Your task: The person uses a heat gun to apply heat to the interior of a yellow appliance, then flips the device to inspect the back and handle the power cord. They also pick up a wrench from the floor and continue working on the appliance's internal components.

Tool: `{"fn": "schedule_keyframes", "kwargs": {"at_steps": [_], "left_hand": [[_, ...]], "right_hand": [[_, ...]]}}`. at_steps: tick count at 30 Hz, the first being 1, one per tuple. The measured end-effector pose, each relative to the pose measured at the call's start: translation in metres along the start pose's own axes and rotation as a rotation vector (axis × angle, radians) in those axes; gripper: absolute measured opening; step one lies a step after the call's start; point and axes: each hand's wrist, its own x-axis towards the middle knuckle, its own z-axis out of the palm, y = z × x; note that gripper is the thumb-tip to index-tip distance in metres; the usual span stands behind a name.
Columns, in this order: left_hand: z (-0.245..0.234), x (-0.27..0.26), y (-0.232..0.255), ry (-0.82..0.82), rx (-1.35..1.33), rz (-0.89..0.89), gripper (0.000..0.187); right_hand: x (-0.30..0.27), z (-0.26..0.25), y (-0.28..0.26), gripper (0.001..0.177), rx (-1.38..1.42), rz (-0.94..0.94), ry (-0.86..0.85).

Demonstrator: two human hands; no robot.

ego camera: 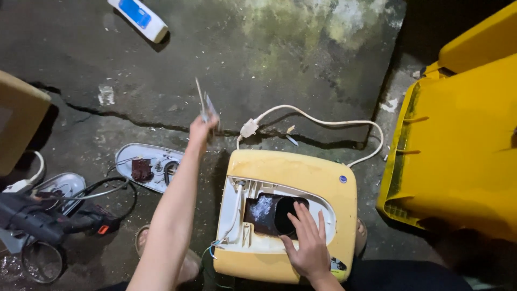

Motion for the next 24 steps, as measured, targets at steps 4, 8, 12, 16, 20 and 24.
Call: {"fn": "schedule_keyframes", "kwargs": {"at_steps": [4,8,12,16,20,24], "left_hand": [[0.016,0.056,-0.01,0.17,-0.082,0.048,0.037],[0.015,0.088,-0.06,0.251,0.077,0.106,0.035],[0.019,0.073,-0.072,0.266,0.251,0.118,0.03],[0.021,0.086,-0.077,0.269,0.34,0.138,0.038],[0.031,0.109,-0.069,0.209,0.447,0.231,0.035],[0.041,0.122,-0.052,0.184,0.529,0.252,0.035]], "right_hand": [[0.0,-0.001,0.001,0.051,-0.006,-0.019,0.015],[0.001,0.004,0.003,0.054,-0.006,-0.007,-0.028],[0.0,0.005,0.006,0.054,0.011,0.021,-0.056],[-0.006,0.017,0.018,0.056,0.006,0.004,-0.088],[-0.007,0.022,0.023,0.057,0.008,0.002,-0.099],[-0.008,0.023,0.022,0.056,-0.013,0.007,-0.109]]}}
